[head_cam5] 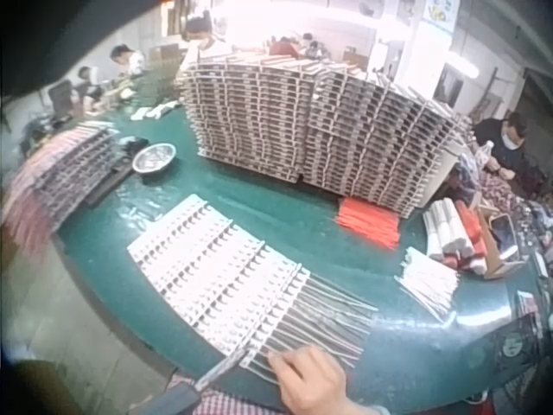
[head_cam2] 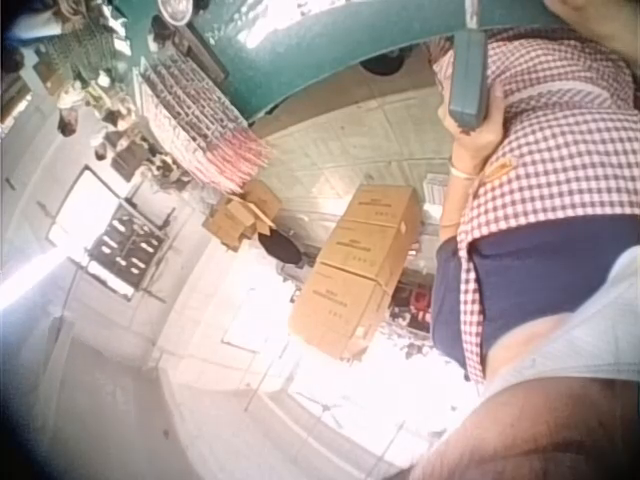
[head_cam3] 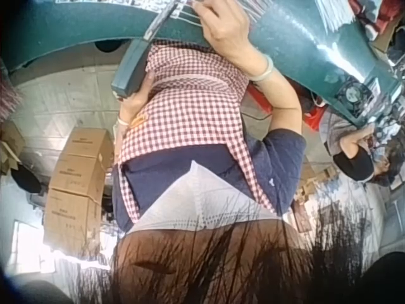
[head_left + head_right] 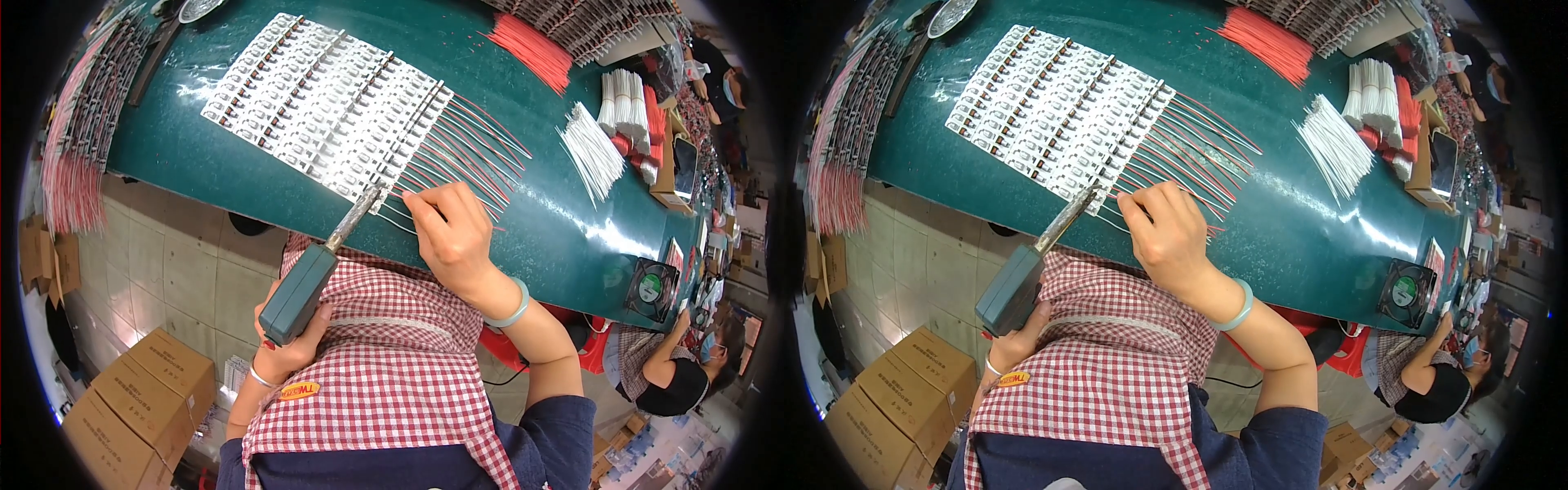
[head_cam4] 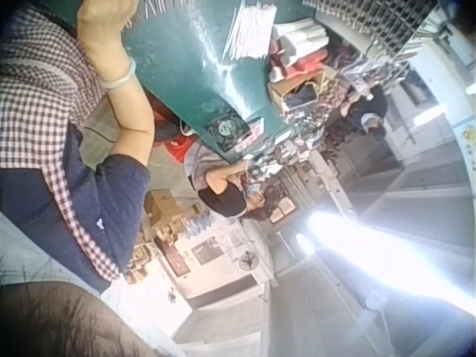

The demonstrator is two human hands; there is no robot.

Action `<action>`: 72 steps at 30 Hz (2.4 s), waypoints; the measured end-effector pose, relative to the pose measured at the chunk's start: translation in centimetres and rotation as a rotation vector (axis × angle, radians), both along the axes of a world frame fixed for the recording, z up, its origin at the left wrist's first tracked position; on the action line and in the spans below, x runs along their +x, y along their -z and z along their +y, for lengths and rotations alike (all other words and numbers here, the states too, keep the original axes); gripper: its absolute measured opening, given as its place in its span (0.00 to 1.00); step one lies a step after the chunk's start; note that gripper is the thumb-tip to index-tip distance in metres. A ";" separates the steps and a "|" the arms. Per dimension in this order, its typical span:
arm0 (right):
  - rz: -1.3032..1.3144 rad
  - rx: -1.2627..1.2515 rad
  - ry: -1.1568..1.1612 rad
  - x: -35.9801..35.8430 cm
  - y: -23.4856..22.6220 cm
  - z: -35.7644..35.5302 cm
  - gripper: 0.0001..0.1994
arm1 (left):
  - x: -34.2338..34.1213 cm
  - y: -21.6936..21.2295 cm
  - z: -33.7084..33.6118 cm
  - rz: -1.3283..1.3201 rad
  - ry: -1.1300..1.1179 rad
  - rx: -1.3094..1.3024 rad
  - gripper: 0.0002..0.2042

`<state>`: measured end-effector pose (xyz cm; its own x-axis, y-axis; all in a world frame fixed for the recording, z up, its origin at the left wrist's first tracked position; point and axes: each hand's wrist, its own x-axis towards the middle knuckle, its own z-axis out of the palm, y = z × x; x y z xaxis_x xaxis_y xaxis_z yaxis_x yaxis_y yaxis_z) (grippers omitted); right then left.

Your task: The person assembles electronic strips by hand using a specialized manual assembly tool, connecting wires and plastic components to LED strips, taking them from cardboard boxes.

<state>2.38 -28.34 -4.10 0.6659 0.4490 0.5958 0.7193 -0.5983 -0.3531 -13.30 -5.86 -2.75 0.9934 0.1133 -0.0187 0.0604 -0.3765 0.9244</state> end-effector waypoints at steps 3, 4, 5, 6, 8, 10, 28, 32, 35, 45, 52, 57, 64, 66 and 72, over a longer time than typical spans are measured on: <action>0.016 -0.004 -0.010 -0.6 0.4 0.1 0.11 | -0.3 0.1 0.1 0.059 -0.023 -0.042 0.11; 0.034 -0.011 -0.011 -0.7 0.5 0.1 0.11 | -0.2 0.2 0.2 0.005 0.004 -0.012 0.11; 0.034 -0.010 -0.011 -0.8 0.6 0.1 0.11 | -0.1 0.2 0.2 -0.050 0.031 0.018 0.11; 0.034 -0.020 -0.011 -0.7 0.7 0.1 0.11 | -0.2 0.2 0.3 -0.050 0.032 0.018 0.11; 0.033 -0.029 -0.011 -0.7 0.8 0.1 0.11 | -0.2 0.1 0.3 -0.043 0.049 0.029 0.12; 0.028 -0.033 -0.004 -0.7 0.9 0.1 0.11 | -0.1 0.1 0.3 -0.052 0.059 0.035 0.11; 0.037 -0.086 0.006 -0.8 0.3 0.1 0.11 | -1.0 0.6 0.4 0.053 -0.070 -0.090 0.12; 0.076 -0.044 0.003 0.0 -0.8 -0.1 0.08 | -1.1 0.2 0.5 0.156 -0.086 -0.157 0.11; 0.034 0.058 0.084 3.3 -2.1 -1.5 0.05 | -1.1 0.2 0.6 0.238 -0.115 -0.231 0.09; -0.101 -0.161 0.426 21.3 0.5 -8.9 0.07 | 0.5 0.0 0.1 0.101 -0.135 -0.112 0.04; -0.124 -0.110 0.401 23.8 2.9 -9.0 0.06 | 0.6 -0.4 -0.3 0.127 -0.210 -0.297 0.06; -0.215 -0.148 0.389 23.6 2.6 -9.2 0.05 | 0.8 0.5 -0.3 0.071 -0.212 -0.341 0.08; -0.279 -0.187 0.246 21.0 -3.5 -7.2 0.05 | 0.5 0.8 0.3 0.104 -0.220 -0.359 0.08; -0.278 -0.522 0.151 18.9 -6.8 -5.9 0.04 | 0.6 0.7 0.2 0.112 -0.242 -0.366 0.09; -0.115 -1.032 0.184 15.4 -7.8 -3.2 0.02 | 1.2 0.1 -0.3 -0.009 -0.225 -0.448 0.12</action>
<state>17.75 -31.50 3.66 0.7391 0.6720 0.0463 0.5837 -0.6732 0.4540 -12.14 -6.15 -2.81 0.9455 0.3077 -0.1062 0.0859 0.0788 0.9932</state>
